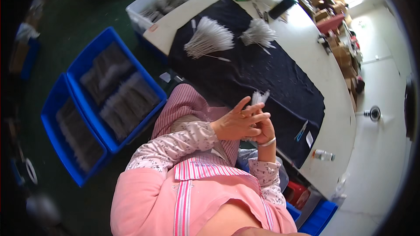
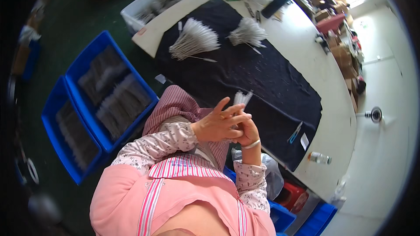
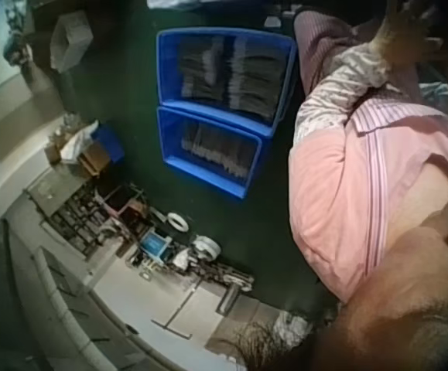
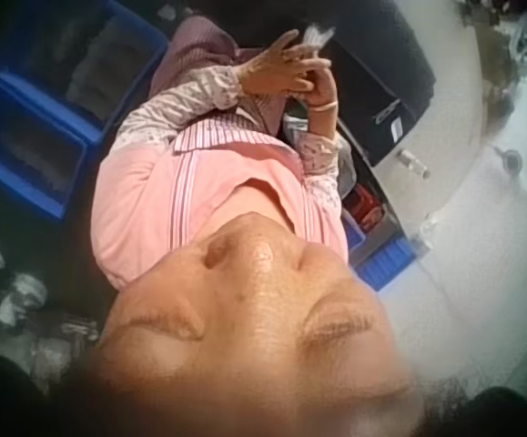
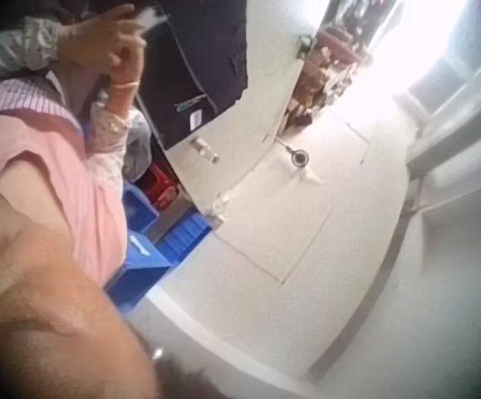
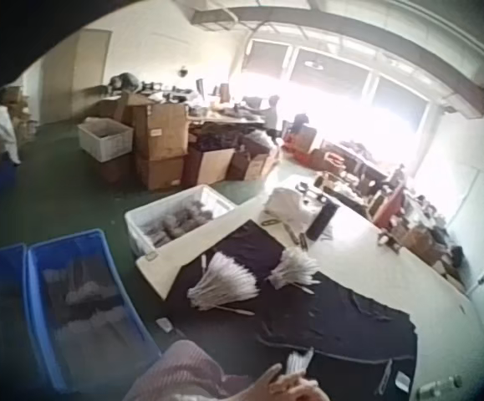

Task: The person gathers loose white sticks from a table, aligns them into bundles, and secures them with metal wire ties. They then place the finished bundles into a white plastic tray. The process is repeated continuously throughout the clip.

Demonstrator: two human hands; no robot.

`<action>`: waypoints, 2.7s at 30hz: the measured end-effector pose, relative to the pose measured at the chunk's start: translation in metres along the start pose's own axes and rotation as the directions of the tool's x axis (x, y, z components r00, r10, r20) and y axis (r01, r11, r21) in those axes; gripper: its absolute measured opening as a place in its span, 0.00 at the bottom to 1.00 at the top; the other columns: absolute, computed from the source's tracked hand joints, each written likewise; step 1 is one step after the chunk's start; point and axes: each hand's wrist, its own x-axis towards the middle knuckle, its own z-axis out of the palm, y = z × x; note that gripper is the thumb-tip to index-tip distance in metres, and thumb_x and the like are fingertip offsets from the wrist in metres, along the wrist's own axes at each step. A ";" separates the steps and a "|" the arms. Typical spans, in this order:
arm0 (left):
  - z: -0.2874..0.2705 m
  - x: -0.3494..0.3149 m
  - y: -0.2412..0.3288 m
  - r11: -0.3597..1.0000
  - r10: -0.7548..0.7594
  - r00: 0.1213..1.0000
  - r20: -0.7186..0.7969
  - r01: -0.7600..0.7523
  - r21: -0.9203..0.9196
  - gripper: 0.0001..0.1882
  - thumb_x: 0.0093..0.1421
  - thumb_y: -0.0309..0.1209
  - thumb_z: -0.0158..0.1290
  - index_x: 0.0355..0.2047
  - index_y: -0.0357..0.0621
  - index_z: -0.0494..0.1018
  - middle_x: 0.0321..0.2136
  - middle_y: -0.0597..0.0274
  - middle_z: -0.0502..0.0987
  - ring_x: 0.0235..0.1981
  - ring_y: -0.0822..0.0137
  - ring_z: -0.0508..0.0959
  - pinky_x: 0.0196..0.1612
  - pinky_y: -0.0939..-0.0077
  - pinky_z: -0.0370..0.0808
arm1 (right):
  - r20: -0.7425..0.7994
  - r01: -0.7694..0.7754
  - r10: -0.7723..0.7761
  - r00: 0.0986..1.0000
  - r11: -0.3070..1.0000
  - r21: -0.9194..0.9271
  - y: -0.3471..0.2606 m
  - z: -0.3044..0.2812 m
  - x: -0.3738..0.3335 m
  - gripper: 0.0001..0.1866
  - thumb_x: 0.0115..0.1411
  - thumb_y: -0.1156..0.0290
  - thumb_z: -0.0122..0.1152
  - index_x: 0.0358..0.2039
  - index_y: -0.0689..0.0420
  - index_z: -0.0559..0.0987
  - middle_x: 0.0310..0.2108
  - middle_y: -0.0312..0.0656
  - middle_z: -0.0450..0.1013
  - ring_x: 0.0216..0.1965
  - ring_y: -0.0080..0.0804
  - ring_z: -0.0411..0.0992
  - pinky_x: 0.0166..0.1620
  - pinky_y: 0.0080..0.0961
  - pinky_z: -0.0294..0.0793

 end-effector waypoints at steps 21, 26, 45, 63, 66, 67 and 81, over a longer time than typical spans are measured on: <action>-0.066 0.101 -0.167 0.495 -0.842 0.521 -0.139 0.647 -0.580 0.28 0.52 0.19 0.51 0.55 0.37 0.60 0.52 0.57 0.66 0.53 0.65 0.68 0.59 0.70 0.61 | -0.223 0.171 -0.225 0.949 0.957 -0.236 -0.131 0.015 0.124 0.09 0.64 0.65 0.54 0.31 0.56 0.72 0.25 0.32 0.67 0.18 0.10 0.55 0.17 0.10 0.53; -0.117 0.100 -0.243 0.400 -0.912 0.244 -0.330 0.708 -0.582 0.31 0.53 0.19 0.52 0.58 0.38 0.57 0.50 0.58 0.67 0.49 0.69 0.68 0.55 0.75 0.63 | -0.346 0.029 -0.097 0.933 0.980 -0.197 -0.143 0.036 0.168 0.08 0.64 0.68 0.53 0.32 0.58 0.73 0.20 0.29 0.63 0.15 0.13 0.55 0.17 0.14 0.54; -0.054 0.171 -0.300 0.069 -0.878 0.196 0.436 0.954 -0.290 0.49 0.42 0.37 0.65 0.59 0.28 0.51 0.51 0.40 0.66 0.53 0.52 0.68 0.56 0.64 0.65 | -0.665 -0.500 -0.609 0.433 0.451 -0.739 -0.194 0.092 0.296 0.23 0.53 0.59 0.64 0.16 0.68 0.74 0.10 0.44 0.71 0.10 0.32 0.72 0.17 0.25 0.72; 0.058 0.206 -0.325 0.144 -0.799 -0.106 0.592 0.921 0.361 0.54 0.34 0.44 0.71 0.56 0.35 0.53 0.56 0.48 0.58 0.57 0.45 0.62 0.58 0.59 0.65 | -0.862 -0.004 -0.457 0.221 0.883 -0.470 -0.167 0.040 0.260 0.18 0.55 0.59 0.63 0.33 0.64 0.76 0.24 0.39 0.73 0.24 0.30 0.74 0.28 0.28 0.74; 0.060 0.215 -0.311 0.173 -0.882 -0.058 0.468 0.883 0.436 0.54 0.34 0.49 0.70 0.55 0.35 0.54 0.54 0.45 0.59 0.54 0.43 0.64 0.57 0.57 0.65 | -0.982 -0.014 -0.118 0.150 0.993 -0.121 -0.156 0.016 0.255 0.21 0.53 0.58 0.65 0.36 0.64 0.75 0.29 0.40 0.72 0.27 0.32 0.73 0.30 0.29 0.73; 0.061 0.217 -0.307 0.203 -0.904 -0.018 0.427 0.861 0.466 0.54 0.34 0.51 0.69 0.55 0.34 0.54 0.54 0.44 0.60 0.53 0.42 0.65 0.56 0.56 0.65 | -0.985 -0.031 -0.049 0.163 0.998 -0.055 -0.155 0.011 0.259 0.23 0.52 0.56 0.66 0.38 0.63 0.74 0.33 0.43 0.71 0.30 0.33 0.72 0.33 0.30 0.72; 0.079 0.201 -0.332 0.246 -0.863 -0.004 0.506 0.870 0.428 0.60 0.30 0.53 0.69 0.54 0.27 0.51 0.47 0.36 0.69 0.49 0.42 0.71 0.56 0.61 0.67 | -0.857 -0.017 -0.024 0.515 0.999 -0.038 -0.141 -0.006 0.302 0.25 0.64 0.43 0.37 0.34 0.49 0.76 0.31 0.34 0.76 0.33 0.29 0.72 0.36 0.32 0.64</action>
